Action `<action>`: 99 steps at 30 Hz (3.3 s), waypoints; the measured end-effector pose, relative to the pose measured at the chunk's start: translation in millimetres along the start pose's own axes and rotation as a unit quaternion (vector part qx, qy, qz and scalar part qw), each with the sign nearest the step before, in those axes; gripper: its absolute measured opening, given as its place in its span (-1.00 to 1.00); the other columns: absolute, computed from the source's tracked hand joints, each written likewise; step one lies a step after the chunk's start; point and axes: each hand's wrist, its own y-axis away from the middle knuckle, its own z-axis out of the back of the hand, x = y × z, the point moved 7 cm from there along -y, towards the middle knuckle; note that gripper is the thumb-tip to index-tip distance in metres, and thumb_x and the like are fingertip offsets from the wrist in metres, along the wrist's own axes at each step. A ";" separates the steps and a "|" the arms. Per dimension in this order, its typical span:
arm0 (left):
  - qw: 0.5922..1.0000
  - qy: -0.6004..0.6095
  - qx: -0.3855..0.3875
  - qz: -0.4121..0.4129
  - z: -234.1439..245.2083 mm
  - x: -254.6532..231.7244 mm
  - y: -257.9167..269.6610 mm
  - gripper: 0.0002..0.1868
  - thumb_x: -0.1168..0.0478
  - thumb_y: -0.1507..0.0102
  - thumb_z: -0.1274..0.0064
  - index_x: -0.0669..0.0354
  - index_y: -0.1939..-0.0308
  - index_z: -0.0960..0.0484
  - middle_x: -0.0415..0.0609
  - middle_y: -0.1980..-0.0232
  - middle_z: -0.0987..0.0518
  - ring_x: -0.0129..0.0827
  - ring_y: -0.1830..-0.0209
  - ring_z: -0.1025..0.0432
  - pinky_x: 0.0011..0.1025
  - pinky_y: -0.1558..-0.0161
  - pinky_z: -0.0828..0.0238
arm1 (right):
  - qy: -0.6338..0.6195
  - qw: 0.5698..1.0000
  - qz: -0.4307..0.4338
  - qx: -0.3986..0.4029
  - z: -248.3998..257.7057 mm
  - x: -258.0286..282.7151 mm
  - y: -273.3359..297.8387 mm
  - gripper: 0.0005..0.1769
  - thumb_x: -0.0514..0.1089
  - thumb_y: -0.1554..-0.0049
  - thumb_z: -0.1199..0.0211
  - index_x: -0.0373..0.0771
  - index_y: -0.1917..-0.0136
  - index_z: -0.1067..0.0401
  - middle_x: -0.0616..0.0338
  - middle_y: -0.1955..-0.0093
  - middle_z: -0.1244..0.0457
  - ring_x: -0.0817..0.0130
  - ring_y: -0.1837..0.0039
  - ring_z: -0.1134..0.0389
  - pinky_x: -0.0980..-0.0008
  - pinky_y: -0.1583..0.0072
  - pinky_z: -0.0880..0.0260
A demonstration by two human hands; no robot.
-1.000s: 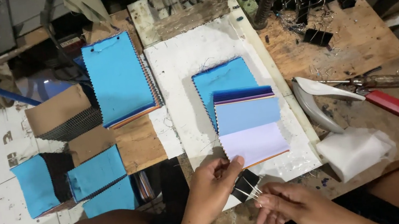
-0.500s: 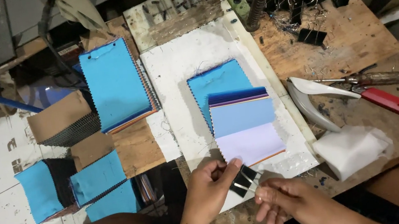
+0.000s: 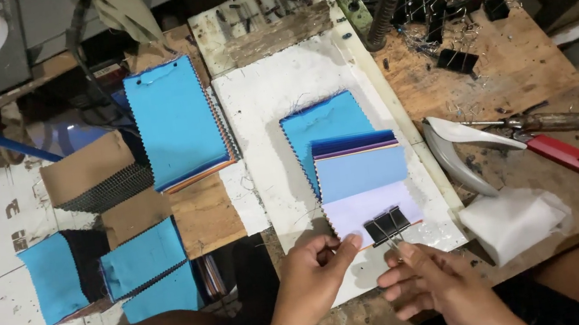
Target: The person assembles a notebook by placing a blue cover over a stack of papers, secures it with a binder clip, and then uses a drill press to punch holes along the spine. The person also wipes the drill bit with a cloth during the process.
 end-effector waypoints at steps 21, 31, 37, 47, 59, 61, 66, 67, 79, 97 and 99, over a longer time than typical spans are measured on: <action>0.989 -0.141 -0.026 -0.023 6.5 -0.9 -0.5 -0.54 -0.27 -0.28 -0.16 -0.06 0.48 -0.54 -0.28 0.53 -0.33 -0.54 0.45 -0.23 -0.48 0.29 -0.11 | 0.278 0.960 -0.012 0.029 13.6 26.4 -1.7 -0.28 0.21 -0.18 0.07 -0.26 -0.31 -0.60 -0.20 0.14 -0.56 0.04 0.18 -0.52 0.22 0.04 -0.59; 0.863 -0.200 -0.235 -0.400 34.5 -88.4 10.8 -0.35 -0.16 -0.31 -0.06 0.16 -0.33 -0.42 0.04 -0.27 -0.53 -0.13 -0.30 -0.41 -0.17 -0.19 -0.41 | 0.400 0.867 0.269 -0.126 5.6 158.5 12.1 -0.46 0.17 -0.15 -0.11 -0.01 -0.32 -0.52 0.31 -0.35 -0.41 0.39 -0.34 -0.41 0.27 -0.32 -0.37; 0.841 -0.300 -0.186 -0.410 17.0 -108.4 -11.9 -0.15 -0.36 -0.32 0.17 0.12 -0.50 -0.28 0.12 -0.36 -0.47 0.11 -0.32 -0.28 0.06 -0.16 -0.19 | 0.474 0.766 0.432 0.048 -44.8 171.2 -18.4 -0.28 0.33 -0.16 0.03 -0.04 -0.47 -0.31 0.23 -0.48 -0.28 0.27 -0.49 -0.28 0.18 -0.40 -0.27; 0.899 -0.102 -0.169 -0.391 31.2 -79.3 10.1 -0.62 -0.03 -0.38 0.06 0.02 -0.18 -0.58 -0.10 0.13 -0.56 -0.32 0.12 -0.47 -0.34 0.06 -0.41 | 0.570 0.749 0.337 -0.005 -6.9 152.7 -16.3 -0.50 0.25 -0.17 0.00 0.29 -0.29 -0.54 0.47 -0.05 -0.57 0.49 -0.11 -0.60 0.40 -0.15 -0.53; 0.976 0.024 -0.097 -0.192 8.9 -60.9 -16.1 -0.13 -0.03 -0.37 0.15 -0.15 -0.62 0.30 -0.10 -0.71 0.15 -0.15 -0.69 0.15 -0.12 -0.56 0.22 | 0.429 0.863 0.268 0.000 -13.7 136.2 -36.5 -0.30 0.14 -0.17 -0.07 0.09 -0.56 -0.19 0.17 -0.45 -0.29 0.20 -0.49 -0.32 0.15 -0.40 -0.41; 0.988 0.091 -0.036 -0.123 -8.3 -54.4 -11.9 -0.07 -0.04 -0.37 0.20 -0.38 -0.62 0.49 -0.21 -0.74 0.34 -0.19 -0.72 0.26 -0.05 -0.59 0.36 | 0.398 0.881 0.256 0.017 -13.0 123.3 -42.3 -0.27 0.22 -0.16 0.02 0.10 -0.57 -0.18 0.22 -0.61 -0.14 0.19 -0.55 -0.24 0.10 -0.45 -0.37; 0.974 0.103 -0.028 -0.199 -24.8 -55.2 -15.5 -0.08 -0.05 -0.39 0.25 -0.18 -0.61 0.54 -0.21 -0.74 0.46 -0.26 -0.74 0.39 -0.19 -0.57 0.16 | 0.358 0.880 0.311 0.029 -5.0 100.9 -66.2 -0.27 0.09 -0.20 -0.03 0.07 -0.63 -0.09 0.33 -0.66 -0.07 0.38 -0.64 -0.09 0.27 -0.54 -0.11; 0.974 0.102 -0.027 -0.199 -23.2 -55.4 -16.2 -0.08 -0.05 -0.39 0.25 -0.18 -0.61 0.54 -0.21 -0.74 0.46 -0.26 -0.74 0.39 -0.19 -0.57 0.16 | 0.357 0.881 0.311 0.028 -5.1 103.3 -62.4 -0.27 0.09 -0.20 -0.03 0.07 -0.63 -0.09 0.33 -0.66 -0.07 0.38 -0.64 -0.09 0.27 -0.54 -0.11; 0.972 0.095 -0.060 -0.207 -6.4 -53.2 -32.8 -0.13 0.02 -0.36 0.15 -0.19 -0.64 0.29 -0.17 -0.73 0.10 -0.29 -0.66 -0.02 -0.35 -0.41 -0.14 | 0.452 0.834 0.315 -0.006 -4.6 136.1 -40.4 -0.37 0.00 -0.27 0.02 0.04 -0.59 -0.13 0.26 -0.58 -0.16 0.16 -0.40 -0.36 0.08 -0.38 -0.47; 0.975 -0.069 -0.003 -0.209 -3.1 -76.0 0.4 -0.07 -0.26 -0.16 -0.06 -0.43 -0.59 -0.07 -0.10 -0.75 0.29 -0.17 -0.73 0.31 0.05 -0.54 0.19 | 0.813 0.523 0.165 -0.198 68.7 184.4 -56.5 -0.56 -0.20 -0.30 0.13 0.05 -0.38 -0.34 0.13 -0.33 -0.26 0.12 -0.06 -0.58 0.17 -0.01 -0.69; 0.917 -0.146 -0.072 -0.364 4.4 -64.6 26.8 -0.15 -0.08 -0.13 -0.38 -0.24 -0.47 -0.38 -0.05 -0.68 0.01 -0.12 -0.66 -0.01 0.09 -0.41 -0.10 | 0.761 0.565 0.261 -0.183 62.9 200.6 -53.3 -0.60 0.19 -0.33 0.12 0.17 -0.28 -0.44 0.32 -0.34 -0.30 0.17 -0.15 -0.50 0.10 -0.01 -0.65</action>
